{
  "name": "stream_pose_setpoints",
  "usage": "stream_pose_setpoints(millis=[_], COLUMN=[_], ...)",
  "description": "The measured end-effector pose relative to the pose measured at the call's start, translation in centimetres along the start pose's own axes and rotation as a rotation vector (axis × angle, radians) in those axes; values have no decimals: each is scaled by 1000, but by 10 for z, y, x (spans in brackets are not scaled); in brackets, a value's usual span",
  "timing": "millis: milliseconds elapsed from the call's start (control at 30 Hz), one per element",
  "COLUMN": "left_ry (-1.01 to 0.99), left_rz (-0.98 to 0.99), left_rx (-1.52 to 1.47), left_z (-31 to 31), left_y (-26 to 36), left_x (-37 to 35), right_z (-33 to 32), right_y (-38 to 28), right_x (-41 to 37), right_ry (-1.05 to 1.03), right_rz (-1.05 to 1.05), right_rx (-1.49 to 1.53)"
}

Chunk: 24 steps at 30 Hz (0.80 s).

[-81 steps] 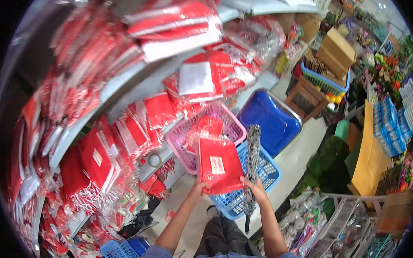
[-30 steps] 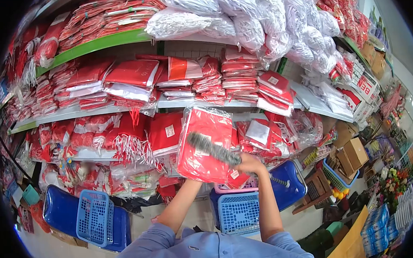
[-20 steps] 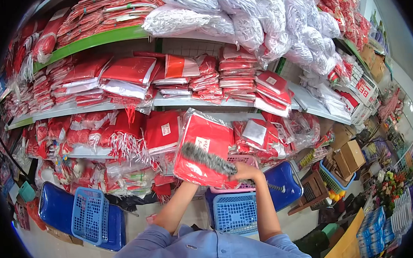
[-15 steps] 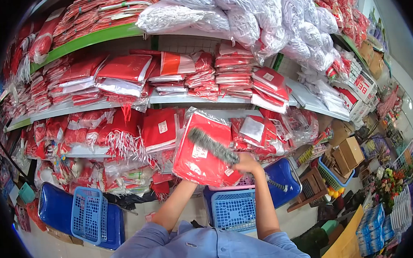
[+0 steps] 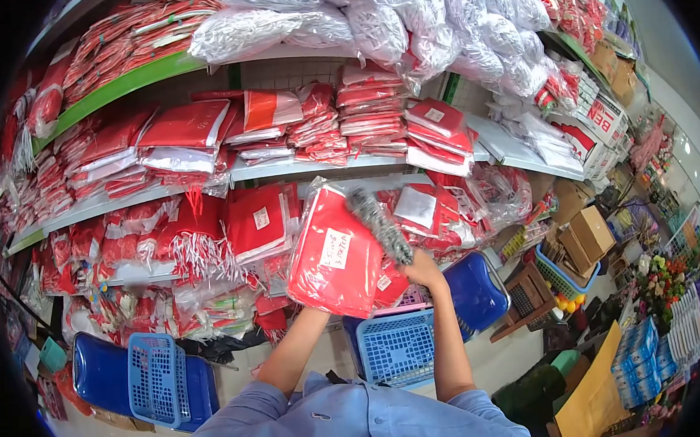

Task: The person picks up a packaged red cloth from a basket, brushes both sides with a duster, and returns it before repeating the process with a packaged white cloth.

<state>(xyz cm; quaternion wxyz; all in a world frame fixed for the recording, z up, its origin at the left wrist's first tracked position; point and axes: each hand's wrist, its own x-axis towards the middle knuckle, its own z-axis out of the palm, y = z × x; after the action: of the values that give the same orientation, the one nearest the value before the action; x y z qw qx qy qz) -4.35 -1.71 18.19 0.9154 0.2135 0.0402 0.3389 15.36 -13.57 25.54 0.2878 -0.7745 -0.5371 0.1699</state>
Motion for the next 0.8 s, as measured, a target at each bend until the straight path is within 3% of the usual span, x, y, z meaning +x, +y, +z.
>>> stream_pose_setpoints(millis=[33, 133, 167, 267, 300, 433, 533, 633, 733, 800], left_ry=[1, 7, 9, 18, 16, 14, 12, 10, 6, 7], left_rz=[1, 5, 3, 2, 1, -5, -4, -11, -15, -17], left_rx=[6, 17, 19, 28, 33, 43, 48, 49, 52, 53], left_z=[0, 1, 1, 2, 2, 3, 5, 3, 2, 3], left_y=[1, 1, 0, -1, -1, -3, -5, -7, -8, -9], left_x=[-1, -3, -4, -5, -6, -5, -4, -5, -7, -7], right_z=[2, 12, -7, 5, 11, -9, -9, -14, -10, -4], right_y=[3, 10, -27, -15, -6, -22, -19, -30, -32, -23], right_x=[1, -1, -18, -15, -13, -17, -20, -31, -39, -34], right_ry=[19, -116, -293, -441, -328, -203, -55, -220, -470, -415], right_rz=[34, -171, -102, -207, -258, 43, 6, -120, -65, 11], right_rx=[-15, 113, 54, -88, -69, 23, 23, -78, 75, 75])
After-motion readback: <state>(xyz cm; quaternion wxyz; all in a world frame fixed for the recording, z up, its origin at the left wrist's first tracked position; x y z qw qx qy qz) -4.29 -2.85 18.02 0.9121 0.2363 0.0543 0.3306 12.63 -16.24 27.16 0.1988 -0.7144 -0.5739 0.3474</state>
